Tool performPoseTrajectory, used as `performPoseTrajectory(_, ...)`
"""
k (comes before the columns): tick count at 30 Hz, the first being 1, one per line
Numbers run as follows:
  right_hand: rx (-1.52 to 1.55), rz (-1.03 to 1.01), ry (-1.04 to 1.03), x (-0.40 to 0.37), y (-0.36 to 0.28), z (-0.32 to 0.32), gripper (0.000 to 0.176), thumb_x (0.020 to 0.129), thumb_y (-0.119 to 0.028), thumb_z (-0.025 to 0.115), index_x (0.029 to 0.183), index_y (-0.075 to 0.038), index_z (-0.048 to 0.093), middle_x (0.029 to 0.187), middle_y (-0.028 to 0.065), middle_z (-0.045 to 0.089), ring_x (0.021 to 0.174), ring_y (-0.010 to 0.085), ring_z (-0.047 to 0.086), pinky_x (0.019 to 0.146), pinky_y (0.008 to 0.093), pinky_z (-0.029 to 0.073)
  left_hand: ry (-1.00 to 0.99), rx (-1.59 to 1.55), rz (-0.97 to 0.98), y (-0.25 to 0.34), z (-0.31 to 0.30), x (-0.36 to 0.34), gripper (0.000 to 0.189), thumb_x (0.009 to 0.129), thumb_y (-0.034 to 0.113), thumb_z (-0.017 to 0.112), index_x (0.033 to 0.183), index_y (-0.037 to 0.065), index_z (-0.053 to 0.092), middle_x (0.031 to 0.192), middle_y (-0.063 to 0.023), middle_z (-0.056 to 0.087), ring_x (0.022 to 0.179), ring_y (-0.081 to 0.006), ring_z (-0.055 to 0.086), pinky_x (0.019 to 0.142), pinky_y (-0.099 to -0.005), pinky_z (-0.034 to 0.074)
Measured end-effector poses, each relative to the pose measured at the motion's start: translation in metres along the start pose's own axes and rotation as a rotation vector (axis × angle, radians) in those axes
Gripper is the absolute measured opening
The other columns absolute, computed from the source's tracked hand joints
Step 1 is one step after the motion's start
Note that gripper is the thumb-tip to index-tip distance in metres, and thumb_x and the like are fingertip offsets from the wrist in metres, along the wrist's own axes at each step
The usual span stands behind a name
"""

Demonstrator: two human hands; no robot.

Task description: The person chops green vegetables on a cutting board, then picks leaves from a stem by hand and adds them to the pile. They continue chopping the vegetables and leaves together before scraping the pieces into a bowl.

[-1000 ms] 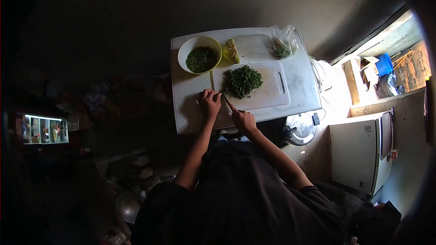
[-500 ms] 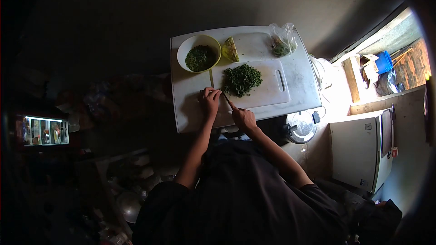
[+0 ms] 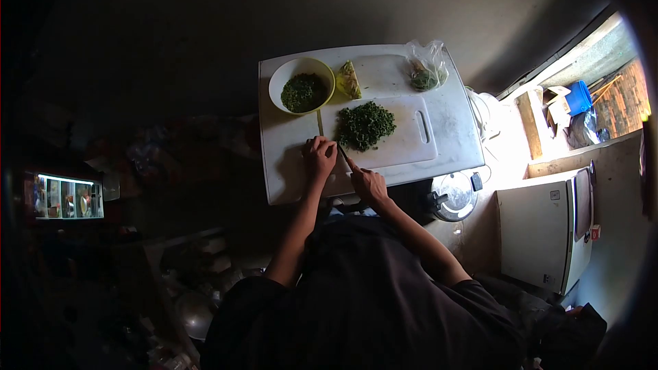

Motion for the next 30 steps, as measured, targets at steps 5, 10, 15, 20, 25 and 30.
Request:
performPoseTrajectory(5,0.006,0.023,-0.009,0.002,0.0,-0.003,0.056,0.093,-0.021,0.053,0.147,-0.027,0.041,0.092,0.0168,0.072,0.071,0.0418,0.068,0.059,0.0528,0.052,-0.008,0.065,0.083,0.016,-0.007,0.005,0.007,0.077,0.014,0.076,0.08,0.013,0.07,0.088,-0.0028,0.061,0.086,-0.026,0.06,0.077,-0.0422,0.048)
performPoseTrajectory(10,-0.018,0.068,-0.025,0.003,-0.001,-0.014,0.055,0.092,-0.019,0.055,0.145,-0.027,0.045,0.089,0.0165,0.072,0.072,0.0415,0.068,0.059,0.0534,0.052,0.017,0.014,0.039,0.0,0.003,-0.001,0.007,0.076,0.012,0.076,0.079,0.012,0.07,0.087,-0.0041,0.061,0.085,-0.0274,0.061,0.074,-0.043,0.049)
performPoseTrajectory(15,-0.02,0.024,-0.017,0.001,0.001,-0.009,0.056,0.092,-0.019,0.054,0.146,-0.029,0.045,0.089,0.0152,0.072,0.071,0.0408,0.068,0.059,0.053,0.052,0.017,-0.132,-0.023,-0.01,0.01,-0.002,0.007,0.076,0.01,0.076,0.081,0.009,0.071,0.088,-0.0057,0.062,0.085,-0.029,0.061,0.074,-0.0431,0.05)
performPoseTrajectory(20,-0.015,-0.004,-0.032,-0.003,0.004,-0.004,0.059,0.092,-0.019,0.054,0.149,-0.029,0.043,0.088,0.0151,0.072,0.07,0.0404,0.068,0.059,0.0529,0.052,-0.018,-0.194,-0.04,-0.023,0.016,-0.01,0.007,0.077,0.01,0.076,0.081,0.009,0.071,0.086,-0.0066,0.062,0.083,-0.0299,0.061,0.076,-0.0416,0.049)
performPoseTrajectory(25,-0.083,-0.046,-0.062,0.003,0.008,0.005,0.063,0.093,-0.016,0.051,0.153,-0.02,0.034,0.082,0.0167,0.07,0.068,0.0381,0.068,0.058,0.0524,0.053,-0.04,-0.16,-0.009,-0.013,0.012,-0.003,0.006,0.077,0.009,0.075,0.082,0.01,0.072,0.085,-0.0069,0.062,0.081,-0.0302,0.06,0.076,-0.0411,0.049)
performPoseTrajectory(30,-0.022,-0.068,0.026,0.015,0.005,0.01,0.064,0.093,-0.015,0.051,0.154,-0.013,0.03,0.081,0.0164,0.069,0.066,0.0383,0.067,0.057,0.0525,0.051,-0.03,-0.146,0.104,-0.013,0.015,-0.004,0.008,0.076,0.007,0.073,0.084,0.01,0.071,0.088,-0.0084,0.063,0.085,-0.0312,0.061,0.078,-0.0427,0.049)
Point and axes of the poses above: each hand's wrist, its own x-axis towards the middle knuckle, its own z-axis out of the palm, y = z × x, the point moved 5 cm from there along x, towards the middle knuckle
